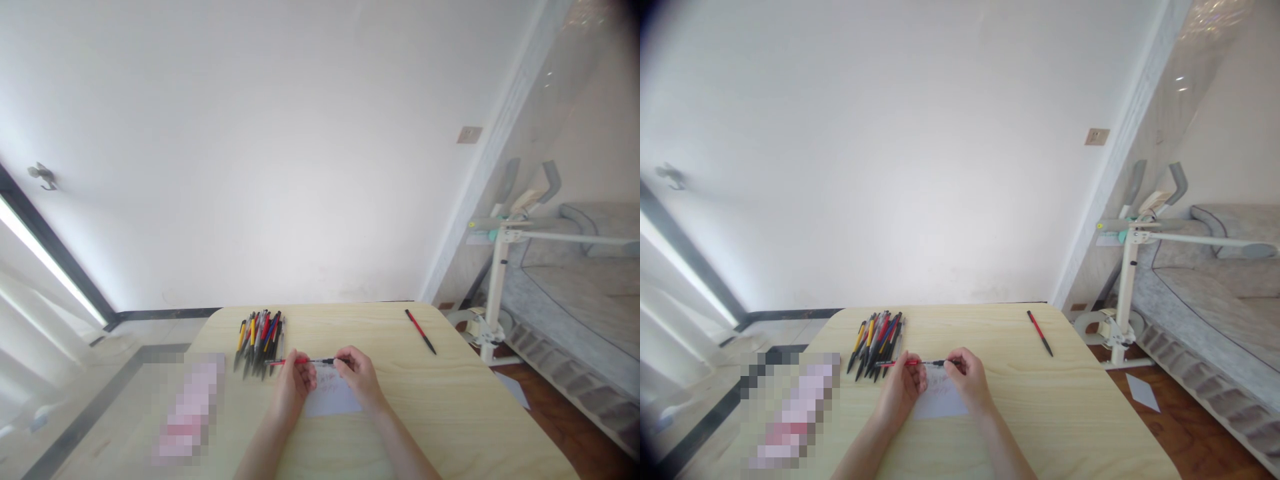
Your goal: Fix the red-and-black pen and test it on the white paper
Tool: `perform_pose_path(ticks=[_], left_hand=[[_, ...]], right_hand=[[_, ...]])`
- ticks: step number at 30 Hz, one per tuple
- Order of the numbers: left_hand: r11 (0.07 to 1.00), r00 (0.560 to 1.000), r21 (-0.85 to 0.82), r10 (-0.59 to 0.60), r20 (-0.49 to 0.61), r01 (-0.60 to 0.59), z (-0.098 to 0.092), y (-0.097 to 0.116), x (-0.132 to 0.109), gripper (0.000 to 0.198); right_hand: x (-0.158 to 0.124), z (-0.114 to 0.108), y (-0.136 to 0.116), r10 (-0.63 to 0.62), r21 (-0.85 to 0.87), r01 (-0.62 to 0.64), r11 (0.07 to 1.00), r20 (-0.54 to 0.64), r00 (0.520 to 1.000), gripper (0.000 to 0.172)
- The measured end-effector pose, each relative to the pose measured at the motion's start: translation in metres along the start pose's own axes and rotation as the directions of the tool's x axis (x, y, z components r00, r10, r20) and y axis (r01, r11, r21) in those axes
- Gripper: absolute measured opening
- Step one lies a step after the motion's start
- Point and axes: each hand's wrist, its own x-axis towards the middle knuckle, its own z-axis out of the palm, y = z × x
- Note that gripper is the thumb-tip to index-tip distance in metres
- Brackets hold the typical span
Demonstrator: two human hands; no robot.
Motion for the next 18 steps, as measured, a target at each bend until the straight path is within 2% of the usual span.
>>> perform_pose_path(ticks=[12, 18], left_hand=[[1.0, 1.0, -0.022, 0.017, 0.016, -0.017, -0.0015, -0.001, 0.0011, 0.028], [0.999, 0.999, -0.027, 0.024, 0.023, -0.024, -0.0019, -0.0007, 0.0004, 0.026]], right_hand=[[-0.0003, -0.0011, 0.0002, -0.004, 0.02, 0.004, 1.0, 0.019, 1.0, 0.016], [0.0004, -0.0024, -0.0025, 0.015, 0.031, -0.015, 0.999, 0.002, 1.0, 0.018]])
